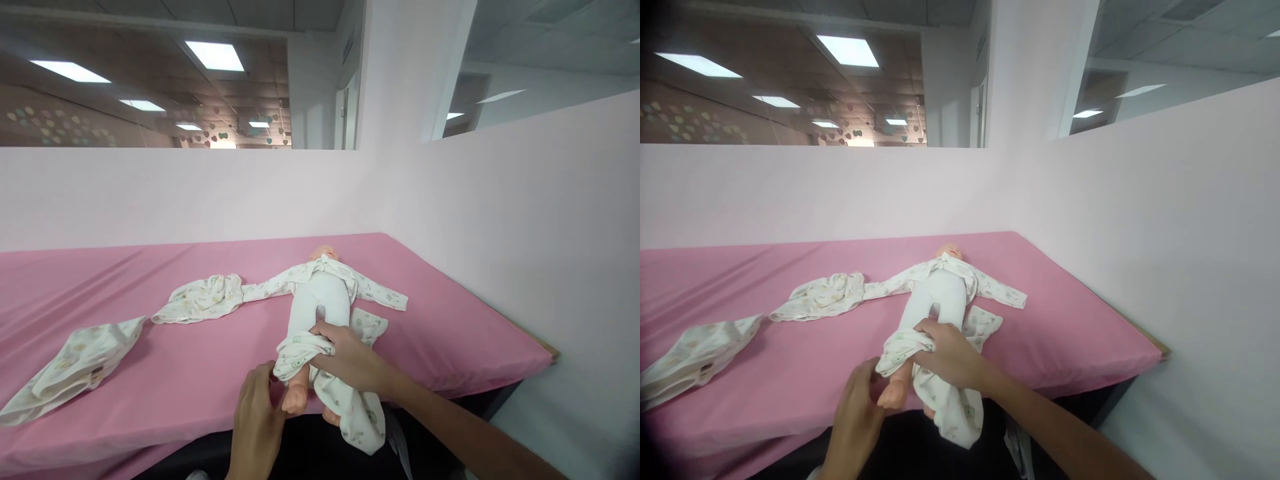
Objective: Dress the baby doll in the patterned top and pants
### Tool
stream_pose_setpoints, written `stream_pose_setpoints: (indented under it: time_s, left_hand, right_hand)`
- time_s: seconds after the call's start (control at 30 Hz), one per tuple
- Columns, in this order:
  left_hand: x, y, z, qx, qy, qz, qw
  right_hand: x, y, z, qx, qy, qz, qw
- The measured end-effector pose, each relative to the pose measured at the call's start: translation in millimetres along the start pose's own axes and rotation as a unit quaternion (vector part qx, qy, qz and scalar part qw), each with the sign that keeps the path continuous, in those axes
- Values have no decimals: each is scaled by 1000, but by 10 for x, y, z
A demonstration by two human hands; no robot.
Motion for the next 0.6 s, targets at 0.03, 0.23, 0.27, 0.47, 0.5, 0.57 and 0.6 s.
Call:
stream_pose_setpoints:
  time_s: [0.03, 0.23, 0.27, 0.47, 0.5, 0.57, 0.6]
  left_hand:
    - [32, -33, 39, -29, -16, 40, 999]
    - [292, -61, 157, -59, -115, 23, 991]
    - [341, -48, 176, -57, -132, 5, 990]
    - [469, -60, 341, -14, -127, 75, 989]
    - [455, -90, 364, -11, -93, 121, 988]
    - [402, -162, 389, -29, -35, 215, 976]
    - [374, -199, 391, -42, -15, 253, 967]
  right_hand:
    - [7, 22, 1, 1, -2, 8, 1000]
    - [41, 122, -116, 22, 3, -85, 996]
    - [55, 130, -136, 33, -4, -104, 994]
    - [255, 208, -25, 6, -7, -38, 999]
    - [292, 223, 35, 5, -3, -15, 1000]
    - [356, 258, 168, 10, 16, 9, 1000]
    - [381, 280, 229, 11, 29, 12, 999]
Point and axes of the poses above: each hand's wrist, its own z-axis towards the middle knuckle, its own x-axis out of the back of the hand, y = z × x, the point moved 2 cm from there along z, towards the middle knuckle, and after that the axes turned 13 degrees about -y, right-handed, at the moved point
